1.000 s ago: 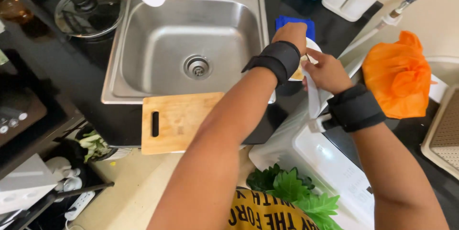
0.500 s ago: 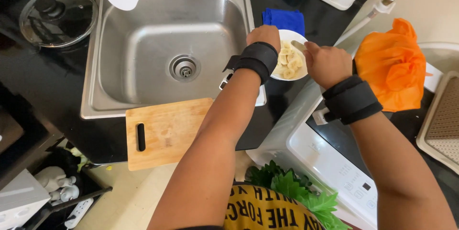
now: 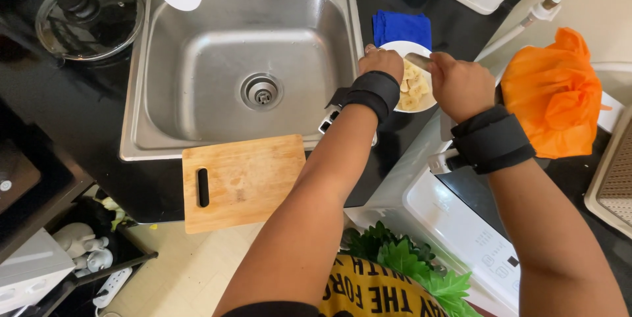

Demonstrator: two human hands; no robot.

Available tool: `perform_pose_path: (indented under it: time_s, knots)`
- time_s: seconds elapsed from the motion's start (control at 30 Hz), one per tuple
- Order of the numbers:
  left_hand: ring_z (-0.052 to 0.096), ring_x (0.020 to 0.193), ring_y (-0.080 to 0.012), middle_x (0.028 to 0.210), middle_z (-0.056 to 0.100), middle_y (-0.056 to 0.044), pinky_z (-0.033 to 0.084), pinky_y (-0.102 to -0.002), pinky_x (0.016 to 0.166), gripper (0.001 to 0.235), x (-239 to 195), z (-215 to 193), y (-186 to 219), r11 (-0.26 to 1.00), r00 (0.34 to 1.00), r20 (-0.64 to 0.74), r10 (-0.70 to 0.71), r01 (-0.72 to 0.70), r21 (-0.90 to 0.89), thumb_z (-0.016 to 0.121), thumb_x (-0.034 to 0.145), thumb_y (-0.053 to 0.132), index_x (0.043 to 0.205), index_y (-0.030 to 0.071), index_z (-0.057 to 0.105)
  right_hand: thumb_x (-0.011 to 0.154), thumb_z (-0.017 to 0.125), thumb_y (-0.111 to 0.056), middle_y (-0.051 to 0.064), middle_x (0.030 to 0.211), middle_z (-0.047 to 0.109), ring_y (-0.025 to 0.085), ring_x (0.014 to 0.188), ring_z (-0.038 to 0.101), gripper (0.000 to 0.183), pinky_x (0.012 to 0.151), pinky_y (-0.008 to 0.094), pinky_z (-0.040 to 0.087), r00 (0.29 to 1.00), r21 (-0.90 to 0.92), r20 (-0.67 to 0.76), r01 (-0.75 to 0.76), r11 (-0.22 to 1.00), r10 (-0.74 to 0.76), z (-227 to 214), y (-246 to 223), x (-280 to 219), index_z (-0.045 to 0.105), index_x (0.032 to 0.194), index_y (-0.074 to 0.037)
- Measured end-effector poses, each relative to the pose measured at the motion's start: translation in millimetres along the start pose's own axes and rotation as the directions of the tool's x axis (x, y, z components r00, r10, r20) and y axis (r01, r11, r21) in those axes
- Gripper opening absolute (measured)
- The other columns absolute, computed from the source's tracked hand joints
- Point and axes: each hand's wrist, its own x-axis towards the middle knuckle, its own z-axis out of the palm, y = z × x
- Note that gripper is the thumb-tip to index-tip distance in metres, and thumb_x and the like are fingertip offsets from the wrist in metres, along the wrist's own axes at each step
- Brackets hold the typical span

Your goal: Slicing a banana on a wooden cutting board and putting the slices into a bowl.

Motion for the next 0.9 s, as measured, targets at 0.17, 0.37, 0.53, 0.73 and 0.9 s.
perform_pose_path:
  time_s: [0.17, 0.37, 0.53, 0.73, 0.9]
  knots:
    - [0.056, 0.126, -0.0323, 0.117, 0.072, -0.01, 0.056, -0.042, 0.089, 0.023, -8.5, -27.0, -0.6, 0.999, 0.992, -0.117, -0.037, 0.034, -0.03, 0.057, 0.092, 0.015, 0.103, 0.01, 0.077, 0.11, 0.064, -0.025, 0.019, 0.083, 0.071, 0.041, 0.073, 0.068, 0.019, 0.067, 0.051, 0.055, 0.996, 0.058, -0.092, -0.009, 0.998, 0.015, -3.4, 15.4, -4.1, 0.075, 0.116, -0.011]
    - [0.06, 0.115, -0.0346, 0.11, 0.07, -0.013, 0.056, -0.047, 0.084, 0.02, -65.6, -106.4, -58.9, 0.988, 0.948, -0.283, 0.143, -0.153, -0.015, 0.064, 0.09, 0.019, 0.105, 0.009, 0.073, 0.114, 0.062, -0.019, 0.015, 0.082, 0.071, 0.029, 0.073, 0.072, 0.02, 0.068, 0.041, 0.056, 0.994, 0.358, -0.092, -0.022, 0.933, 0.059, -51.5, -37.1, -17.7, 0.072, 0.125, -0.005]
    - [0.06, 0.107, -0.0388, 0.102, 0.066, -0.016, 0.054, -0.05, 0.085, 0.031, -195.1, -153.7, -159.0, 0.948, 0.92, -0.25, 0.301, -0.318, -0.03, 0.081, 0.078, 0.028, 0.101, 0.01, 0.071, 0.111, 0.06, -0.019, 0.013, 0.077, 0.071, 0.021, 0.07, 0.074, 0.025, 0.065, 0.033, 0.056, 0.999, 0.568, 0.032, -0.023, 0.823, 0.006, -56.9, -110.8, -46.1, 0.071, 0.129, -0.005]
    - [0.059, 0.111, -0.0397, 0.106, 0.066, -0.016, 0.053, -0.051, 0.085, 0.036, -311.1, -158.1, -225.5, 0.995, 0.995, -0.055, 0.083, -0.079, 0.063, 0.079, 0.081, 0.027, 0.106, 0.005, 0.068, 0.103, 0.063, -0.02, 0.014, 0.074, 0.071, 0.028, 0.066, 0.072, 0.026, 0.062, 0.038, 0.056, 0.968, 0.626, 0.037, 0.172, 0.76, -0.249, -13.3, -198.7, -69.9, 0.072, 0.124, -0.006]
    - [0.059, 0.114, -0.0385, 0.12, 0.066, -0.015, 0.051, -0.051, 0.093, 0.041, -344.9, -119.3, -254.5, 0.998, 0.997, -0.048, 0.054, -0.053, 0.017, 0.072, 0.082, 0.017, 0.122, 0.007, 0.067, 0.097, 0.063, -0.028, 0.014, 0.074, 0.07, 0.035, 0.057, 0.067, 0.043, 0.053, 0.046, 0.054, 0.899, 0.25, 0.156, 0.365, 0.897, -0.41, 0.1, -243.3, -87.7, 0.064, 0.137, -0.011]
